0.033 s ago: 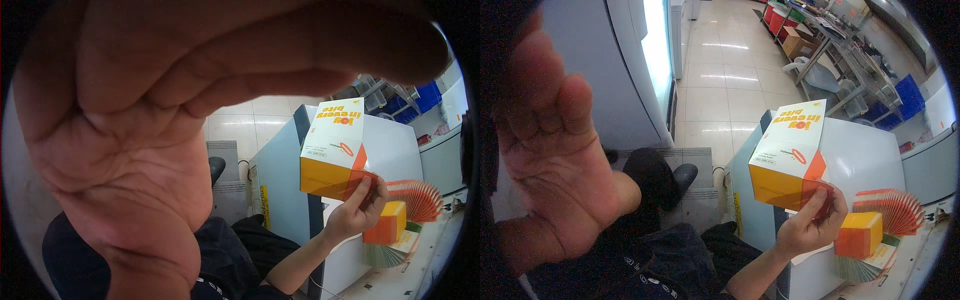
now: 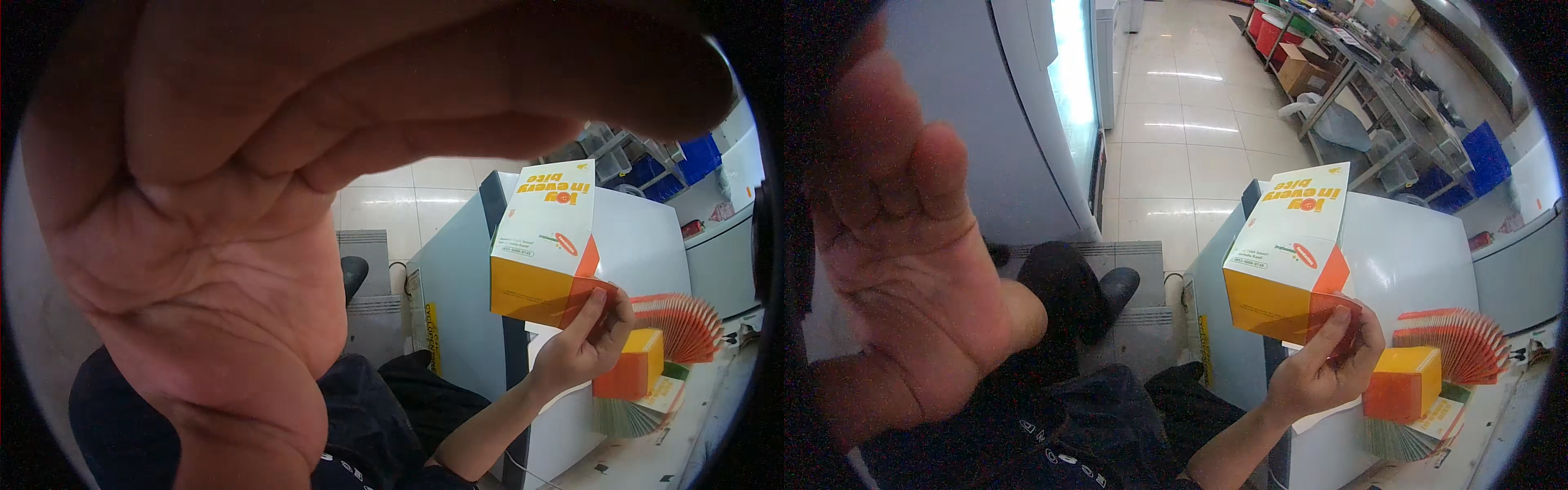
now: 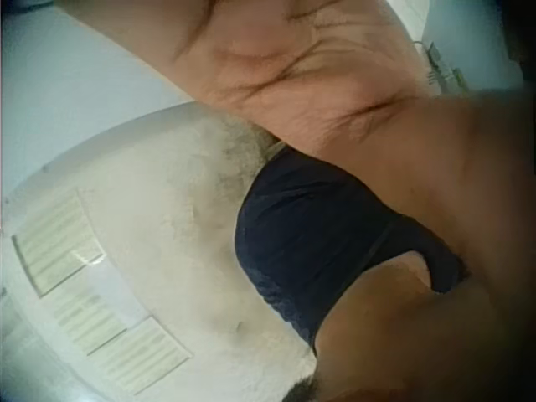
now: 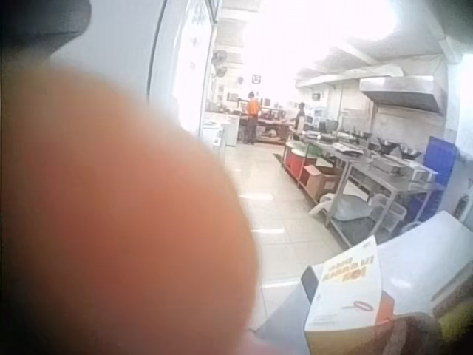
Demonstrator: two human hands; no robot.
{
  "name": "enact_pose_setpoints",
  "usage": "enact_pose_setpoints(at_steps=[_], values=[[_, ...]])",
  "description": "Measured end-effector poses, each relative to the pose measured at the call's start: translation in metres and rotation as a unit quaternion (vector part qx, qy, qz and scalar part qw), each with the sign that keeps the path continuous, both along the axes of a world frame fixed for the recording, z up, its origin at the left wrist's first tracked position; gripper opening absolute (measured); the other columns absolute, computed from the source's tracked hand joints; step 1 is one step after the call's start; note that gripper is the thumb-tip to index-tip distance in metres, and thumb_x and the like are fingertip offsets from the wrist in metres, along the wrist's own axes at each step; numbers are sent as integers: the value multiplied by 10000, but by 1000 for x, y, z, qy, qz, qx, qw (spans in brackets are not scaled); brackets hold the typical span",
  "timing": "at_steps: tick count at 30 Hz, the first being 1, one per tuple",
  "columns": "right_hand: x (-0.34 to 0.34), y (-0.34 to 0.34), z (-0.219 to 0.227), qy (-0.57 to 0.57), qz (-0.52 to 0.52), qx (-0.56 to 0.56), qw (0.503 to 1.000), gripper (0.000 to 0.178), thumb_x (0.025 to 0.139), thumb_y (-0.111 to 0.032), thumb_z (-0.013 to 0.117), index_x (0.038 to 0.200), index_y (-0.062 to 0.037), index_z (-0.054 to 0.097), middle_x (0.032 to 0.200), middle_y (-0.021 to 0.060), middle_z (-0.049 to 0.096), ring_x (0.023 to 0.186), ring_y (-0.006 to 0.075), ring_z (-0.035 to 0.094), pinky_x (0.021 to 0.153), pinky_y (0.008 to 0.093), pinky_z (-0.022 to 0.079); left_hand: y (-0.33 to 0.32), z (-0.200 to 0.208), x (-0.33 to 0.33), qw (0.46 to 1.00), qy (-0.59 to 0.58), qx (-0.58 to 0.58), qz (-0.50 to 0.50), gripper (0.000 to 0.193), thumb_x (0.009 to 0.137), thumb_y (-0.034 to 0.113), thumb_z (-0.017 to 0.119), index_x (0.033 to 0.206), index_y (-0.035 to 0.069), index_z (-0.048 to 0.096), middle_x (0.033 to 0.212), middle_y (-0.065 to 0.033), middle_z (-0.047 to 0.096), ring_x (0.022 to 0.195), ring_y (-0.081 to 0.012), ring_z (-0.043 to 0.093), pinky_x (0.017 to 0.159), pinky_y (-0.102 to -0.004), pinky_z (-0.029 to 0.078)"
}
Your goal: Assembling cardboard food boxes for takeout orders.
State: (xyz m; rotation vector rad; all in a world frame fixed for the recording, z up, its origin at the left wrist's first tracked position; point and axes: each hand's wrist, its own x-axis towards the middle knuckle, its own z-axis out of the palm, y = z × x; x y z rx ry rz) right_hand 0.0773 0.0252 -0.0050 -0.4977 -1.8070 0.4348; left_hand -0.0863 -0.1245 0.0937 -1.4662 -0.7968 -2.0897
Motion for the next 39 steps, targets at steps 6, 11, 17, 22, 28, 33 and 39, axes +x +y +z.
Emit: enact_pose_setpoints(at_steps=[6,11,17,22,28,33,39], values=[[1,1,1,-9,-16,10,1000,123,929,-61,526,1019,7,574,919,104,641,848,164,643,772,251,535,1,4,-19,999,21,-28,18,1143,648,774,600,1445,48,221,1418,-179,380,1294,-396,367,1057,-517,319],[-2,-6,4,15,26,-10,1000,121,927,-53,531,1014,21,571,926,106,633,827,159,632,751,240,521,-81,-4,-45,998,37,-52,22,1148,642,771,610,1445,48,223,1421,-179,376,1295,-396,366,1058,-516,318],[-4,-12,-1,40,17,-13,999,127,908,-33,560,1019,27,575,915,90,634,787,139,615,708,230,503,-43,-9,-20,994,59,-88,1,1154,635,768,621,1445,48,224,1426,-179,371,1297,-396,365,1059,-515,317],[13,-21,17,104,26,-80,991,102,875,-23,591,969,12,614,823,55,649,728,97,607,646,218,482,-3,-25,12,962,162,-205,-76,1170,583,707,707,1436,45,255,1427,-188,369,1304,-392,360,1064,-508,309],[79,-129,1,-23,99,-133,986,180,812,-1,590,991,-22,607,822,142,630,732,277,628,667,347,497,-23,-99,73,873,223,-420,-107,702,716,175,762,1351,183,462,1391,-198,382,1232,-391,449,962,-466,447],[119,-184,-31,-55,86,-232,967,269,795,9,588,1061,-31,600,992,190,608,892,348,601,768,387,486,-46,-140,104,827,190,-495,-187,276,775,83,696,1044,80,632,1319,-192,450,1127,-348,555,872,-406,486],[191,-297,-45,48,28,-521,852,467,786,-22,590,1245,4,509,1306,248,462,1229,276,466,1007,378,395,-27,-152,104,877,159,-433,-130,160,824,100,646,958,18,617,1202,-188,525,1054,-343,570,863,-377,466]])
